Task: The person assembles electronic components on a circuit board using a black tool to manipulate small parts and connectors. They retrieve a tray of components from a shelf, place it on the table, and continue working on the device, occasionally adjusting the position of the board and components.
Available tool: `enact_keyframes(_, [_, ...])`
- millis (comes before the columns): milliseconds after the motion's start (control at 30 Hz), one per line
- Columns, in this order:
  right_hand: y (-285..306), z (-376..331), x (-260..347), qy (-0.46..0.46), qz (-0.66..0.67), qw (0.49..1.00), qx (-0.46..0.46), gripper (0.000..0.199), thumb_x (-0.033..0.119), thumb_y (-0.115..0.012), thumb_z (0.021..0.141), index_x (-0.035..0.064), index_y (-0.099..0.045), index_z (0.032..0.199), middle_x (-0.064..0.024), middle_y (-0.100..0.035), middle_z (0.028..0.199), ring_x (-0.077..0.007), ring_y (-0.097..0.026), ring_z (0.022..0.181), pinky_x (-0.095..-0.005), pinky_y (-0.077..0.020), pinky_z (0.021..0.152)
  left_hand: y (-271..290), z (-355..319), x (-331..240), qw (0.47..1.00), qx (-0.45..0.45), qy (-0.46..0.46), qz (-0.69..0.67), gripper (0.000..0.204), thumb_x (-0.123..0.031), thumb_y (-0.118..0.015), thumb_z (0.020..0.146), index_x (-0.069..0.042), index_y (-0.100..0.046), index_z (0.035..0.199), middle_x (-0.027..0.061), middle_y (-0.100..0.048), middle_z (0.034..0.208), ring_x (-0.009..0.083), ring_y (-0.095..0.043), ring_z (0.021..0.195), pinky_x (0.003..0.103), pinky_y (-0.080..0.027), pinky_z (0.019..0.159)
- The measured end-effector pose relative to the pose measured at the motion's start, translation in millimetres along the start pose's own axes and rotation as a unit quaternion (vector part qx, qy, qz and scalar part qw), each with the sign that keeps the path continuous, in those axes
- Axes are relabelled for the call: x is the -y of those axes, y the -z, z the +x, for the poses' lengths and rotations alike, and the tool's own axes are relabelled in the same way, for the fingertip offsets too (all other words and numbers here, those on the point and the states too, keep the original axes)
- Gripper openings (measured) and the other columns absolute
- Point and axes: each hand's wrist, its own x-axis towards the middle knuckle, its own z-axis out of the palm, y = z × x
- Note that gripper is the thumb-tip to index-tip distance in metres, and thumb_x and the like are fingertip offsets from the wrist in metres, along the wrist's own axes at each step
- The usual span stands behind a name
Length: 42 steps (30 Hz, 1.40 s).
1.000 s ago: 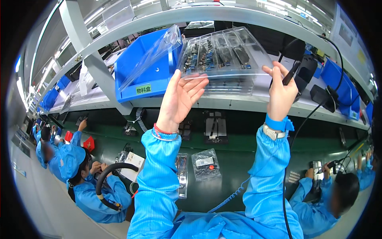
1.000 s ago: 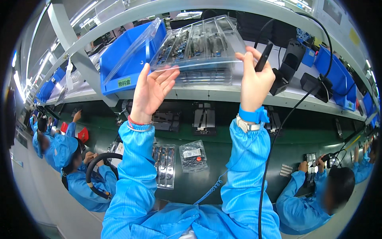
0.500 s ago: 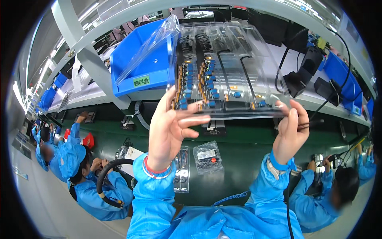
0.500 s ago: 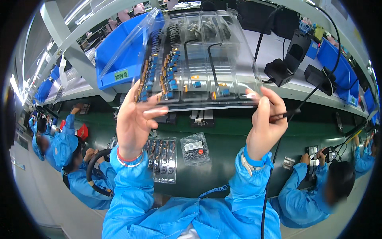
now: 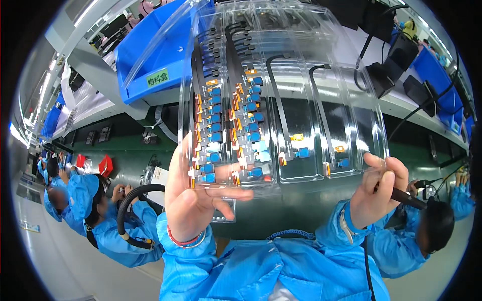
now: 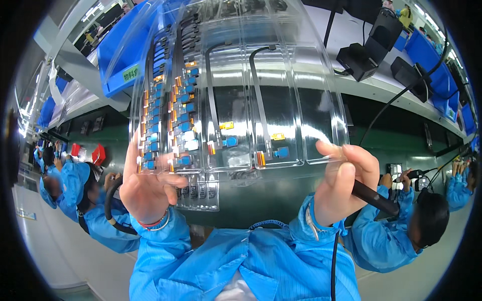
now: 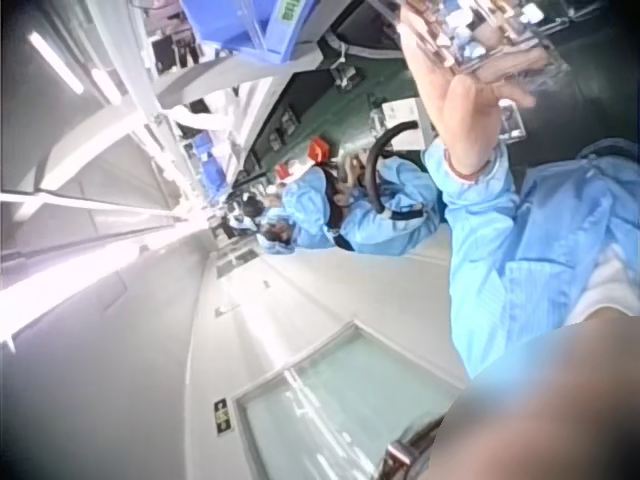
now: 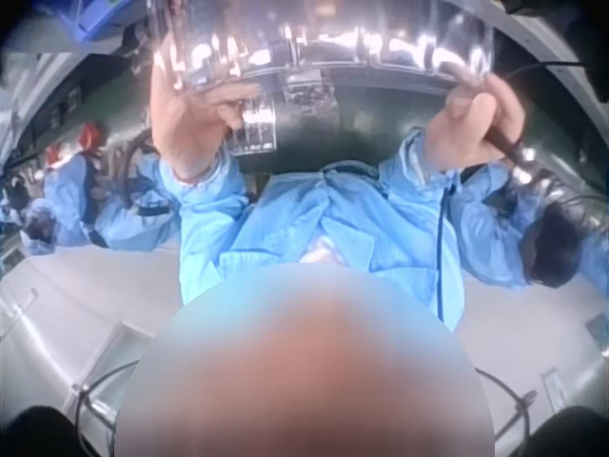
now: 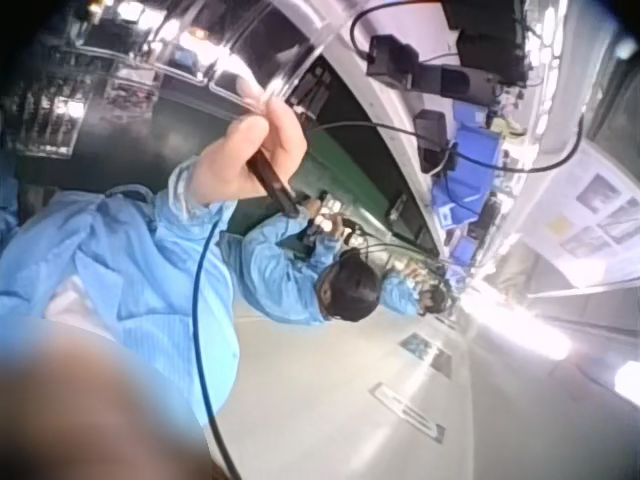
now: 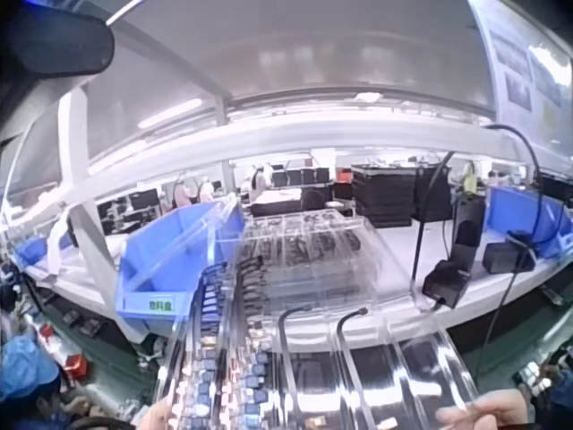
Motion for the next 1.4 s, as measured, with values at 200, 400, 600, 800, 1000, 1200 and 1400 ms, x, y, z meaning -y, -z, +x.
enact_keyframes(200, [6, -8, 2, 0.017, 0.018, 1.0, -0.003, 0.025, 0.018, -0.05, 0.084, -0.0033, -0.048, 0.098, -0.0211, -0.062, 0.079, -0.0242, -0.063, 0.068, -0.0272, -0.0491, 0.065, 1, -14, 5, 1.0, -0.021, 0.002, -0.019, 0.082, -0.025, -0.053, 0.077, -0.005, 0.001, 0.136, 0.0391, -0.044, 0.112, 0.0449, -0.059, 0.082, 0.037, -0.057, 0.051])
enact_keyframes(400, [10, -14, 5, 0.049, 0.029, 0.998, 0.038, 0.026, 0.019, -0.051, 0.086, -0.0043, -0.046, 0.096, -0.0232, -0.061, 0.076, -0.028, -0.064, 0.069, -0.0317, -0.0528, 0.064, -2, -23, 18, 0.991, -0.069, -0.046, -0.104, 0.084, -0.025, -0.052, 0.077, -0.006, 0.004, 0.136, 0.0432, -0.041, 0.11, 0.044, -0.061, 0.078, 0.037, -0.057, 0.049])
enact_keyframes(600, [17, -21, 4, 0.057, 0.037, 0.997, 0.046, 0.026, 0.019, -0.051, 0.086, -0.0041, -0.046, 0.096, -0.0249, -0.061, 0.076, -0.0271, -0.064, 0.067, -0.0312, -0.0521, 0.064, 4, -32, 22, 0.994, -0.027, -0.051, -0.094, 0.082, -0.026, -0.048, 0.08, -0.009, 0.008, 0.137, 0.045, -0.039, 0.111, 0.0431, -0.061, 0.081, 0.035, -0.056, 0.049])
enact_keyframes(800, [25, -26, 2, 0.051, 0.034, 0.997, 0.047, 0.027, 0.022, -0.051, 0.087, -0.0033, -0.046, 0.096, -0.0245, -0.061, 0.076, -0.0256, -0.063, 0.068, -0.0311, -0.0515, 0.064, 7, -37, 26, 0.996, -0.012, -0.04, -0.077, 0.081, -0.026, -0.047, 0.08, -0.011, 0.008, 0.138, 0.0423, -0.04, 0.113, 0.0441, -0.06, 0.083, 0.035, -0.056, 0.049])
enact_keyframes(1000, [35, -33, -2, 0.086, 0.022, 0.994, 0.065, 0.029, 0.024, -0.046, 0.089, -0.0016, -0.043, 0.102, -0.0236, -0.06, 0.08, -0.021, -0.057, 0.063, -0.0284, -0.046, 0.058, 5, -44, 23, 0.998, -0.019, -0.002, -0.055, 0.084, -0.023, -0.052, 0.078, -0.013, 0.005, 0.138, 0.0384, -0.044, 0.112, 0.0462, -0.059, 0.082, 0.038, -0.055, 0.049])
enact_keyframes(1200, [49, -37, -11, 0.102, 0.077, 0.988, 0.085, 0.031, 0.028, -0.037, 0.092, 0.0016, -0.04, 0.108, -0.0223, -0.056, 0.086, -0.0137, -0.044, 0.051, -0.0246, -0.0395, 0.048, -7, -46, 19, 0.998, -0.006, 0.054, -0.006, 0.093, -0.026, -0.058, 0.077, -0.007, 0.013, 0.134, 0.0378, -0.046, 0.11, 0.0435, -0.06, 0.083, 0.038, -0.055, 0.051])
enact_keyframes(1400, [48, -33, -16, 0.107, 0.121, 0.98, 0.119, 0.032, 0.027, -0.034, 0.093, 0.0006, -0.039, 0.111, -0.0245, -0.054, 0.094, -0.0116, -0.044, 0.05, -0.0219, -0.0413, 0.043, -17, -47, 20, 0.999, -0.021, 0.028, 0.01, 0.09, -0.022, -0.058, 0.077, -0.005, 0.011, 0.133, 0.0369, -0.047, 0.111, 0.0431, -0.061, 0.083, 0.038, -0.055, 0.052])
